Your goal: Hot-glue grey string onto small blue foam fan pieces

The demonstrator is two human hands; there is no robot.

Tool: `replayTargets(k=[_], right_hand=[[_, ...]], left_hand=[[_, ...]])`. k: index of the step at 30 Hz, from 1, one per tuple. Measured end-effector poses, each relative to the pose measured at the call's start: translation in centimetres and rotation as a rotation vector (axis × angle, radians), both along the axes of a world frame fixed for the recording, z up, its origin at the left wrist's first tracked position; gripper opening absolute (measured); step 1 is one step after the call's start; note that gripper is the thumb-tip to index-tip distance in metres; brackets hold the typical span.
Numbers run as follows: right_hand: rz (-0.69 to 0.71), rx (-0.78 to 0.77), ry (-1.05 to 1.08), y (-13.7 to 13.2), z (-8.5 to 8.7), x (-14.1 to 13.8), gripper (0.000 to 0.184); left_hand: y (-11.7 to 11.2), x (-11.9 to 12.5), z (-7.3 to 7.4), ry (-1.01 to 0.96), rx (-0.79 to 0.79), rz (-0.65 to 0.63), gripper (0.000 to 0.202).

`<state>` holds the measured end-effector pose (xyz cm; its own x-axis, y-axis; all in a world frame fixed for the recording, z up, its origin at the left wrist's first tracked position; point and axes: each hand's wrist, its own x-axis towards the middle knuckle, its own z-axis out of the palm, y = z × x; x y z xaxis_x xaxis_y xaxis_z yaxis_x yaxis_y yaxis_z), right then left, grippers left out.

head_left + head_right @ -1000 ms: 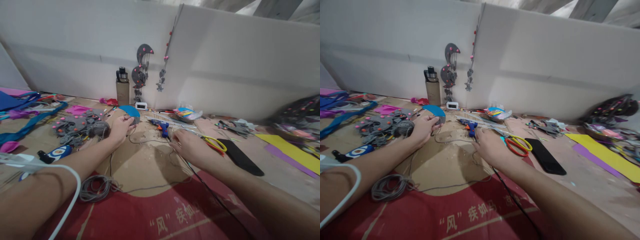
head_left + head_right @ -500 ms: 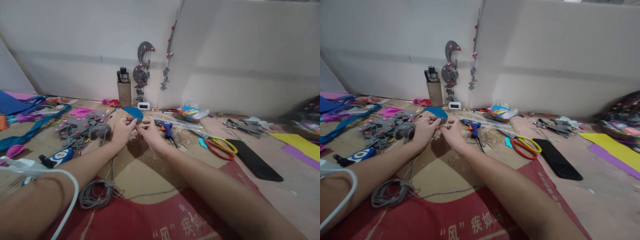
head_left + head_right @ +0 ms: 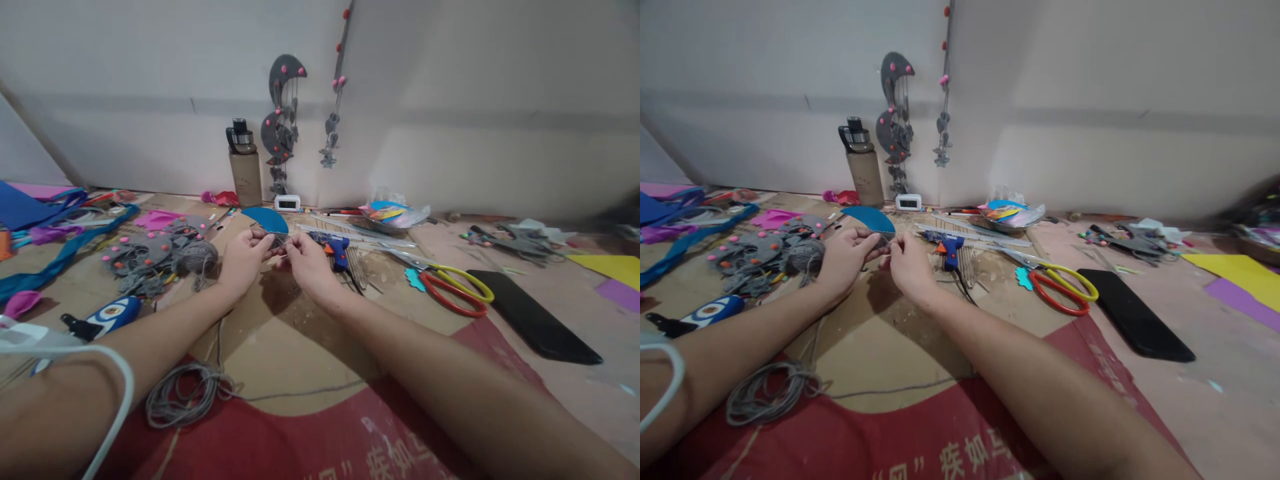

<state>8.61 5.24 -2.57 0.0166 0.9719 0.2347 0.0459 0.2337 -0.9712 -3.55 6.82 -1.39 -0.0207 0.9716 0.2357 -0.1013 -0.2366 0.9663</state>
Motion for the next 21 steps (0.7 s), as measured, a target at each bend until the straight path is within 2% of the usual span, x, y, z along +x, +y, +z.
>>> replayTargets(k=[2,8,12,21], right_hand=[[-0.026,0.02,0.014,-0.3,0.1,-0.1,0.007],[-0.18,0.113,-0.147,-0.8,1.2,0.6,0.007],[-0.187,0.137,-0.139,-0.9,1.6,0.8,0.009],[-0.252,0.213,-0.139,-0.6,1.3,1.2,0.013]], left_hand=[[-0.1,0.1,0.1,-0.04,-0.012,-0.017,0.019],[-0.3,0.3,0.1,-0.13,-0.04,-0.079,0.02],[-0.3,0.3,0.1,-0.143,-0.056,-0.091,0.018],[-0.3,0.4,0.1,-0.139,-0.076,-0.097,0.015]])
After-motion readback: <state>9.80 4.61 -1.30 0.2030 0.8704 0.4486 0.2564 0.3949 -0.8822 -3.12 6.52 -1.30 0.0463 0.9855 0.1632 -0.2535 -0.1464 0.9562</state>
